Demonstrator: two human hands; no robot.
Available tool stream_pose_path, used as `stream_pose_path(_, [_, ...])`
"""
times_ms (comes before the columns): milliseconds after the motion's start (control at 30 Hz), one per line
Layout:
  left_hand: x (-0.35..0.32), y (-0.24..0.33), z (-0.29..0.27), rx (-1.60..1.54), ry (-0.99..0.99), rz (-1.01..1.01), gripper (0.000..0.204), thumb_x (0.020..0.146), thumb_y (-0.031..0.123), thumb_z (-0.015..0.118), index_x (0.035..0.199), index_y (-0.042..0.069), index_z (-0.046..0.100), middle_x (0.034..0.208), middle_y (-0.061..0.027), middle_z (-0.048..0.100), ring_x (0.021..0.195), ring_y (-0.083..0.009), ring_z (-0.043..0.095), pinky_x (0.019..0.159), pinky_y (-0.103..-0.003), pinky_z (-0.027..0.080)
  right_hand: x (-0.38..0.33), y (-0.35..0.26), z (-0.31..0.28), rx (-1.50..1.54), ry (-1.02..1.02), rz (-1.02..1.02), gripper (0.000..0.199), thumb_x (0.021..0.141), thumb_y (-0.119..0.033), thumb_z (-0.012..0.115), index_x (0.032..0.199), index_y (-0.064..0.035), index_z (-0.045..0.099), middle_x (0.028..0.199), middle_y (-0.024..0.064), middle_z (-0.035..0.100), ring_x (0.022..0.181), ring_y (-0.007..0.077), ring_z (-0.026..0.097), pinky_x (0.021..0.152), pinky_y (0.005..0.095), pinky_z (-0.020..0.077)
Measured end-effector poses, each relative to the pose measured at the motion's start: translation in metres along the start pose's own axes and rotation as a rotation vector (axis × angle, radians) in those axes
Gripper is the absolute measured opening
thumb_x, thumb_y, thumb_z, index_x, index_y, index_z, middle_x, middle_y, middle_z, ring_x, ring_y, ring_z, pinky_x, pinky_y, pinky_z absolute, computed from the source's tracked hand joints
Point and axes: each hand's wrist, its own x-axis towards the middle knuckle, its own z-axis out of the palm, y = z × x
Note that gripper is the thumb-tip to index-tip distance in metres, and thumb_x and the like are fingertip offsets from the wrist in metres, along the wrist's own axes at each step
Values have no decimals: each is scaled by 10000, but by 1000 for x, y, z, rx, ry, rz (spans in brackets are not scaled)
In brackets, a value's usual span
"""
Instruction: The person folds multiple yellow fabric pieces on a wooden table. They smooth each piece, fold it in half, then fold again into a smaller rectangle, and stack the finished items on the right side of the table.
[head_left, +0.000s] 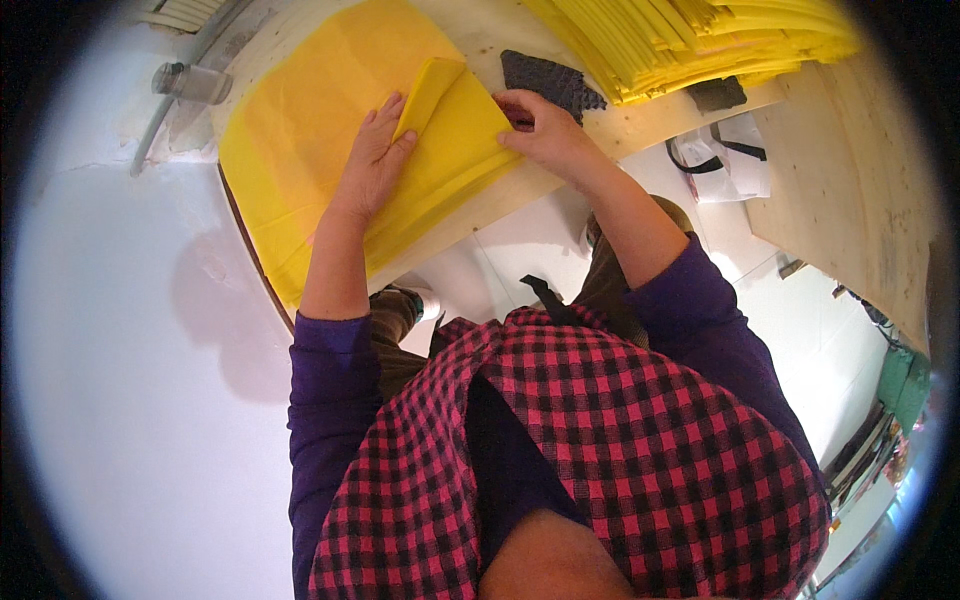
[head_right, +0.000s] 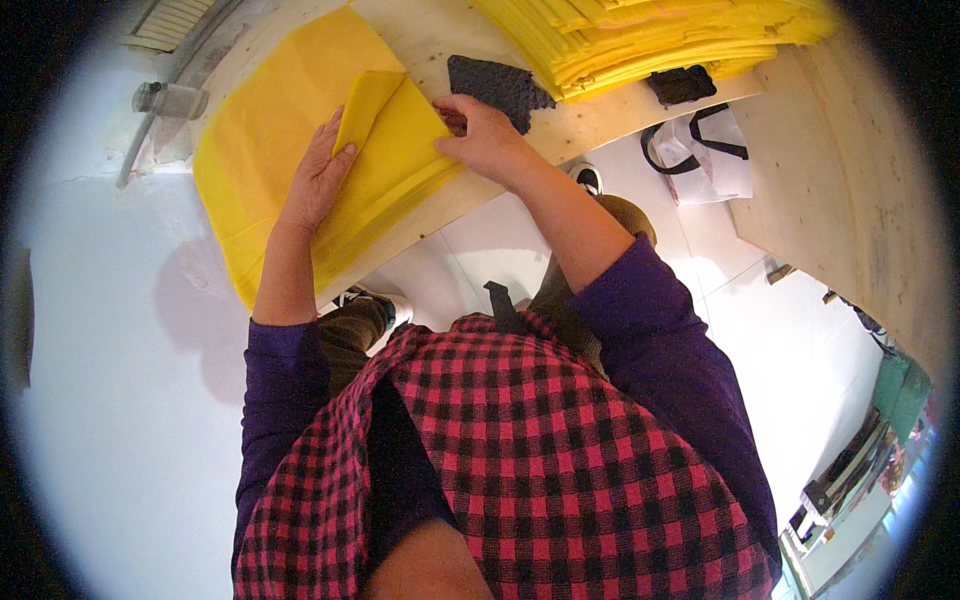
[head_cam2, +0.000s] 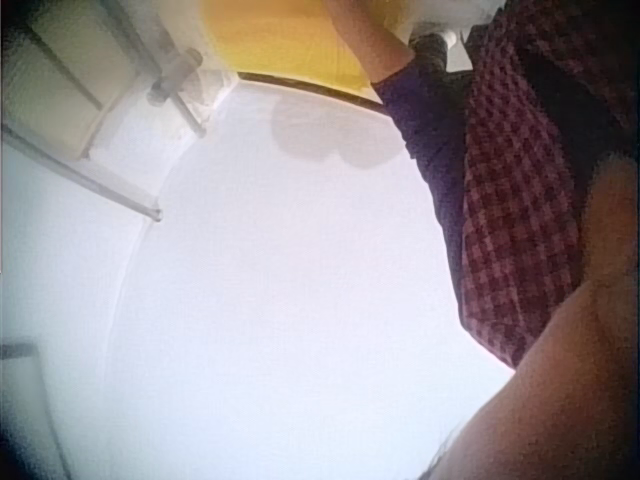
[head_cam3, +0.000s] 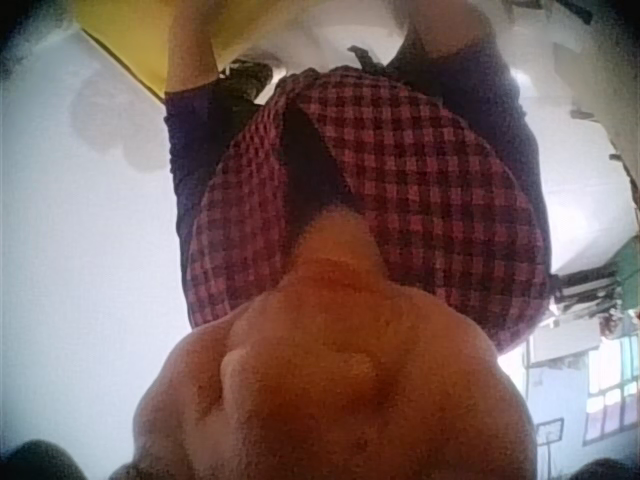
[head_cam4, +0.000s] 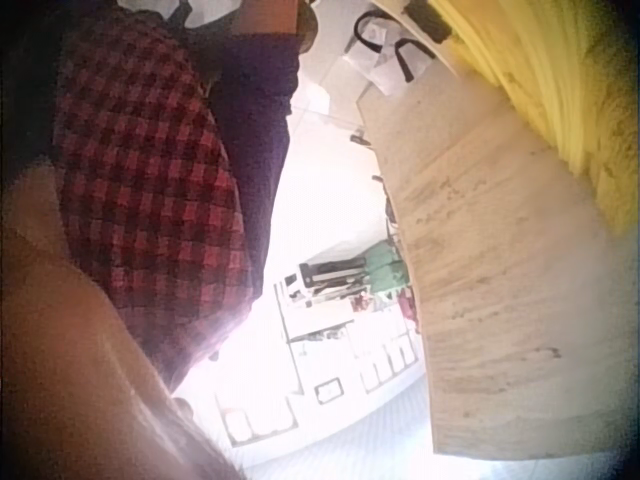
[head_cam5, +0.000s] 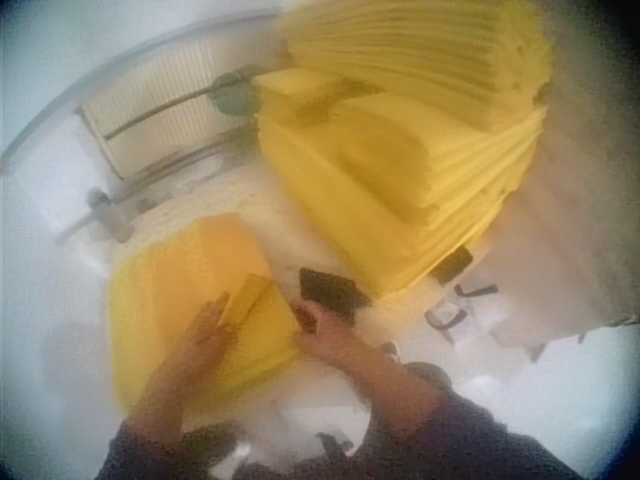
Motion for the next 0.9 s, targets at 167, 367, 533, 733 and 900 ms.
stream_pose_path(167, [0,-1,1,-3,1,-5,466,935,212,471,1351,4,429,1428,-203,382,1390,-292,258,1149,-416,126,-2,0,0,70,-13,42,542,755,-68,662,1265,10,494,1202,141,597,1105,220,579,967,318,437])
stream_pose_path(367, [-2,2,1,-28,19,-41,462,937,216,480,1348,10,436,1425,-197,388,1387,-293,264,1150,-416,122,-3,-3,-2,99,-51,84,546,752,-52,652,1271,5,493,1214,141,588,1124,223,566,975,318,430])
stream_pose_path(533, [-1,1,0,-7,8,-2,455,939,219,478,1343,14,443,1422,-195,393,1385,-294,268,1150,-416,127,-3,-2,-2,145,-53,81,549,749,-47,647,1273,7,490,1212,144,586,1121,223,564,979,318,424])
stream_pose_path(733, [0,-3,2,21,7,0,456,939,226,471,1344,17,442,1423,-192,393,1385,-300,265,1148,-425,127,-2,-2,-3,130,-78,93,544,756,-55,642,1273,11,485,1214,145,583,1124,222,561,977,317,422])
stream_pose_path(900, [0,-1,1,14,3,8,460,936,222,474,1344,12,440,1422,-188,395,1385,-298,267,1147,-423,131,-3,-2,-5,187,-118,92,570,772,-68,632,1309,6,454,1248,137,551,1160,223,524,1006,324,388])
